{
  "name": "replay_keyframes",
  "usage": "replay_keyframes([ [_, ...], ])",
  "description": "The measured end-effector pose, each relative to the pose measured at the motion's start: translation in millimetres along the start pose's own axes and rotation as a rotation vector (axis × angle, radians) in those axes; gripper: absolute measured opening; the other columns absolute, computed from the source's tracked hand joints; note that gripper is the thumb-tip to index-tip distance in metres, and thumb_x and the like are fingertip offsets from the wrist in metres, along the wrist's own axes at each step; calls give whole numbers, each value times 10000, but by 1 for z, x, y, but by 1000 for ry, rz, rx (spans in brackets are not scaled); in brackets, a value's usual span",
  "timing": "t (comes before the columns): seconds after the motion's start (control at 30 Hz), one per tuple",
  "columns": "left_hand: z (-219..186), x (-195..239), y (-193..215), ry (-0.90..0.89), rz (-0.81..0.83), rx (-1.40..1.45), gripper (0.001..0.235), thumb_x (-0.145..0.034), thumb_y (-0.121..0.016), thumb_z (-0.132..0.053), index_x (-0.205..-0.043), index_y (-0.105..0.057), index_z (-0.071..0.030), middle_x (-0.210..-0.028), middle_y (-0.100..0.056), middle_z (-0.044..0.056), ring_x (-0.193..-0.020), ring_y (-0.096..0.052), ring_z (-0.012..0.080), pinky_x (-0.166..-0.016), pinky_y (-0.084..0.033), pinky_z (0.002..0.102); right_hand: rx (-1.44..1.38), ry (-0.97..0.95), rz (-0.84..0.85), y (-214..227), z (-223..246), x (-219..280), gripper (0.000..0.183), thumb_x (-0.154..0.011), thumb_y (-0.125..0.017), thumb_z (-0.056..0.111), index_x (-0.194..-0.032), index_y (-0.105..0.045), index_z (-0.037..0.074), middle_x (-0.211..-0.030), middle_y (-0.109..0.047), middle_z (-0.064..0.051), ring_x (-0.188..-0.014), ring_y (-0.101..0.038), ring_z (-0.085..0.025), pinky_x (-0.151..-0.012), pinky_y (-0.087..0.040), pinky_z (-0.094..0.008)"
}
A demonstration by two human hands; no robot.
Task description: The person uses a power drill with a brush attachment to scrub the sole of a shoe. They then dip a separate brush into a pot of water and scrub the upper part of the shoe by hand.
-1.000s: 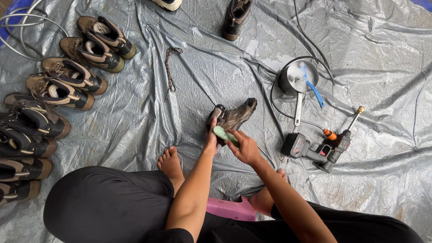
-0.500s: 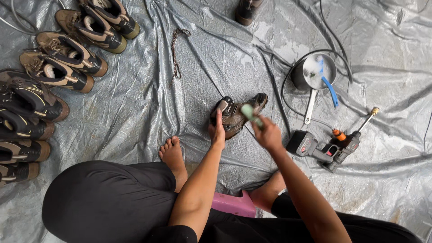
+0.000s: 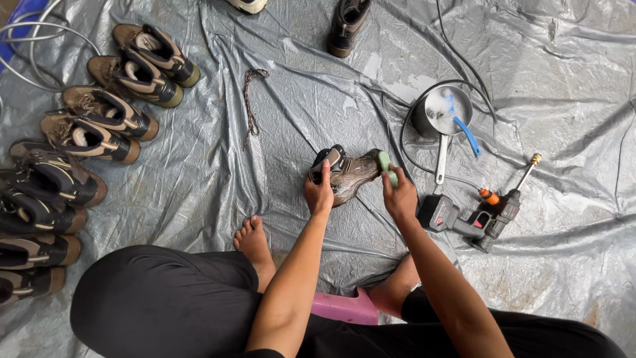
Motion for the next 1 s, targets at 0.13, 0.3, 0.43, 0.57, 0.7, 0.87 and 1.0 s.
replay_keyframes([
  [0.13,-45,20,6,-53,-6,-89,780,-864,-685,-801,-1258,-722,-128,-1233,-766,156,-1243,-699,336,-1078,-553,450,-162,198,140,-14,54,34,251,-1043,-656,366,-1256,-700,239,-1051,-785,-211,-961,-752,-476,-839,-607,-567],
  [0.3,-30,14,22,-89,-19,-144,805,-863,-678,-813,-1231,-730,-99,-1223,-762,192,-1240,-695,370,-1067,-553,463,-115,194,120,-13,38,26,233,-1046,-659,347,-1257,-703,256,-991,-788,-199,-914,-758,-451,-814,-604,-561],
  [0.43,-32,22,29,-61,-60,-138,821,-876,-668,-803,-1234,-730,-67,-1217,-752,220,-1237,-694,393,-1055,-550,487,-41,51,118,-8,51,24,240,-1084,-596,409,-1249,-677,255,-1025,-792,-210,-932,-757,-469,-854,-598,-580],
  [0.57,-33,16,31,-24,-58,-113,794,-894,-657,-763,-1265,-734,-65,-1243,-756,227,-1257,-679,413,-1092,-537,499,-23,273,274,-28,77,63,260,-1029,-645,437,-1279,-681,376,-947,-786,-143,-867,-771,-429,-745,-619,-549],
  [0.7,-6,11,26,-2,-87,-73,748,-908,-648,-766,-1262,-743,-114,-1254,-763,173,-1271,-677,365,-1066,-548,471,-63,129,175,-16,29,13,259,-1075,-609,353,-1299,-659,234,-943,-762,-271,-891,-741,-521,-796,-588,-617],
  [0.87,-42,25,27,-27,-58,-156,734,-894,-643,-769,-1254,-749,-138,-1233,-765,182,-1249,-692,383,-1053,-556,489,-46,87,247,-14,68,41,283,-1049,-623,430,-1297,-661,299,-1004,-782,-242,-932,-755,-500,-830,-599,-607],
  [1.0,-14,19,27,3,-76,-101,719,-879,-675,-757,-1242,-756,-142,-1228,-778,169,-1252,-693,372,-1075,-552,476,-128,201,308,-23,53,54,277,-1000,-695,400,-1272,-696,345,-986,-803,-166,-926,-767,-434,-775,-616,-519],
])
Point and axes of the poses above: each hand's wrist, its own x-axis away from the middle knuckle, its own y-axis out of the back of the hand, z = x × y, the point moved 6 cm from there along -x, towards the middle knuckle
